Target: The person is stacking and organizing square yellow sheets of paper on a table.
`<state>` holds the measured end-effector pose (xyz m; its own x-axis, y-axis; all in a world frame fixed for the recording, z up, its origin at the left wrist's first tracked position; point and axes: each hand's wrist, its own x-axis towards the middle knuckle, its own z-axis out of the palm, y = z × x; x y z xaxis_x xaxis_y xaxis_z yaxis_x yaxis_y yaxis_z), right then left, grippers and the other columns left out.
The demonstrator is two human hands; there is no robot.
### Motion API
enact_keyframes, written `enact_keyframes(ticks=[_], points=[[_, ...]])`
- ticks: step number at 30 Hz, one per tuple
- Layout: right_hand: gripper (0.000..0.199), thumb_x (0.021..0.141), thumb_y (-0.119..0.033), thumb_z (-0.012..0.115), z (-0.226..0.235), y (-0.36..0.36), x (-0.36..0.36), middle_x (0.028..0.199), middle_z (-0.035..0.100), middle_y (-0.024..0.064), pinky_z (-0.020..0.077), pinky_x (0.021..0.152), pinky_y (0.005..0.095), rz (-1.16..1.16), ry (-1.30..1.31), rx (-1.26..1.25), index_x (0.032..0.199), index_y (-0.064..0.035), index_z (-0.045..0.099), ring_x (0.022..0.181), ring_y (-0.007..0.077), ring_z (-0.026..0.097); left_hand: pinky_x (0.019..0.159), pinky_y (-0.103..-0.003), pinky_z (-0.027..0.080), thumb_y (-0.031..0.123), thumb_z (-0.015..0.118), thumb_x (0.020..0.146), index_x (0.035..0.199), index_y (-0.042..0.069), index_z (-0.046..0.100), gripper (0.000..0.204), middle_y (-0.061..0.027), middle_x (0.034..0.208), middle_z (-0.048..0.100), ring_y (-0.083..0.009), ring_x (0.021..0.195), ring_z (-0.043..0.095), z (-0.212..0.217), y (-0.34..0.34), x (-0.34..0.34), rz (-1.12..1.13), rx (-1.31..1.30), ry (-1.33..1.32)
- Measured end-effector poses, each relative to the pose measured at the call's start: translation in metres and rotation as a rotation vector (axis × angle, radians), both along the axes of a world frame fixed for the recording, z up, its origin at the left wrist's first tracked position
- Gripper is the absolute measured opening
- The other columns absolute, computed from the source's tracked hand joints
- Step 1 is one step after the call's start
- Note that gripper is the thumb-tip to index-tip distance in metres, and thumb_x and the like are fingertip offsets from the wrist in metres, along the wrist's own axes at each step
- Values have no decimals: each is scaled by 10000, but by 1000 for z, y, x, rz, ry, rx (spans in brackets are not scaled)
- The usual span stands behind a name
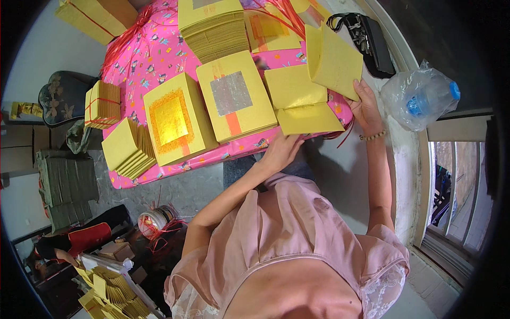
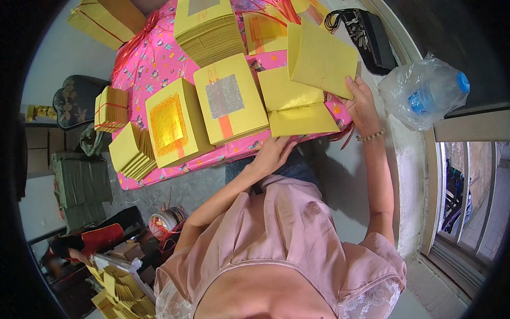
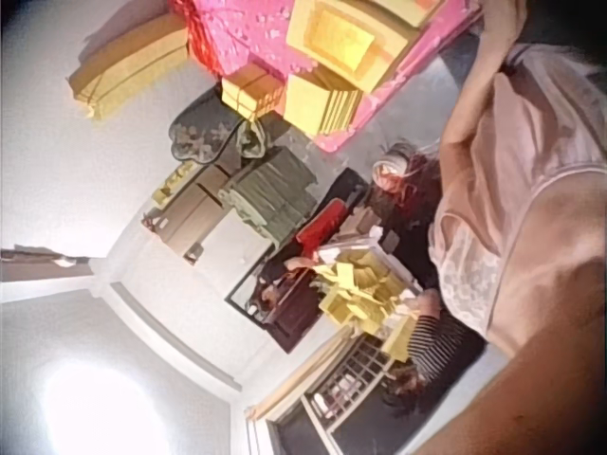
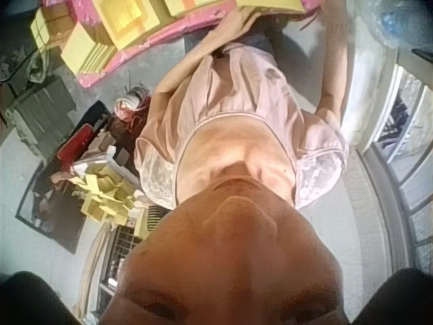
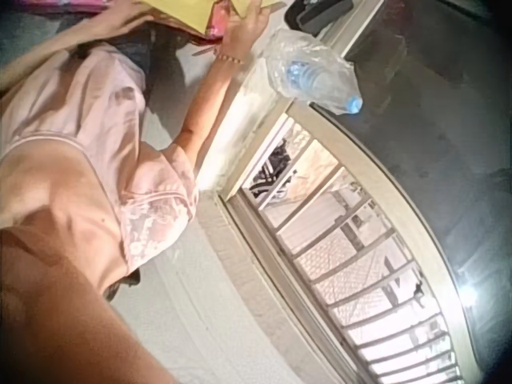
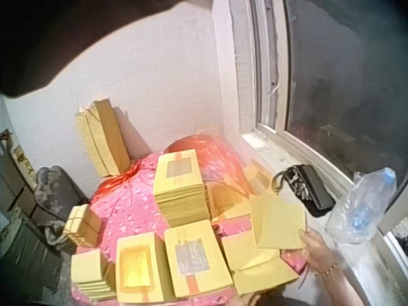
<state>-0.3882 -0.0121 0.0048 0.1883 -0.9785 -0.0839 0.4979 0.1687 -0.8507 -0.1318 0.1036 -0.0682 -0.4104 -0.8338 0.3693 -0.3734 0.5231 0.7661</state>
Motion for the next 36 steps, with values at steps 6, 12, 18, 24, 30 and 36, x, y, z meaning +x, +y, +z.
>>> enact_keyframes(ticks=[6, 12, 18, 24, 30, 36], points=[[375, 1024, -154, 523, 11, -4, 7, 1324, 583, 130, 486, 1022, 361, -31, 31, -55, 1357, 2, 452, 1209, 210, 589, 1065, -481, 371, -3, 696, 731, 1417, -88, 345, 776, -293, 1376, 396, -462, 1225, 410, 10, -31, -20, 242, -165, -459], [340, 1018, -140, 531, 12, -6, 16, 1281, 602, 137, 497, 1000, 345, -4, 55, -142, 1319, 4, 470, 1165, 198, 614, 1113, -513, 314, 145, 759, 745, 1424, -138, 300, 868, -307, 1351, 402, -486, 1289, 366, 10, -41, -36, 374, -153, -567], [261, 1008, -130, 559, -52, -17, 28, 1158, 651, 102, 519, 912, 296, 104, 309, -45, 1224, 12, 522, 1048, 141, 638, 1099, -519, 326, 280, 748, 795, 1407, -131, 349, 839, -304, 1343, 403, -492, 1271, 374, 2, -41, -40, 346, -5, -590], [257, 1007, -154, 557, -87, -23, 41, 984, 686, 93, 551, 571, 250, 29, 642, -37, 1170, 41, 517, 810, 123, 683, 1077, -507, 350, 376, 653, 879, 1405, -112, 374, 770, -295, 1343, 411, -472, 1242, 394, -10, -37, -42, 372, -79, -687], [226, 994, -177, 565, -77, -29, 42, 925, 607, 111, 563, 536, 272, 115, 939, -52, 1103, 1, 479, 769, 156, 687, 1090, -511, 341, 376, 627, 897, 1403, -106, 378, 742, -293, 1348, 413, -474, 1260, 383, -8, -35, -41, 379, -77, -689], [247, 987, -186, 575, -91, -31, 38, 933, 584, 135, 545, 518, 296, 44, 936, -248, 1068, 7, 444, 706, 241, 683, 1111, -498, 331, 264, 689, 841, 1406, -105, 366, 748, -299, 1376, 398, -461, 1309, 360, -5, -26, -40, 369, -61, -517]])
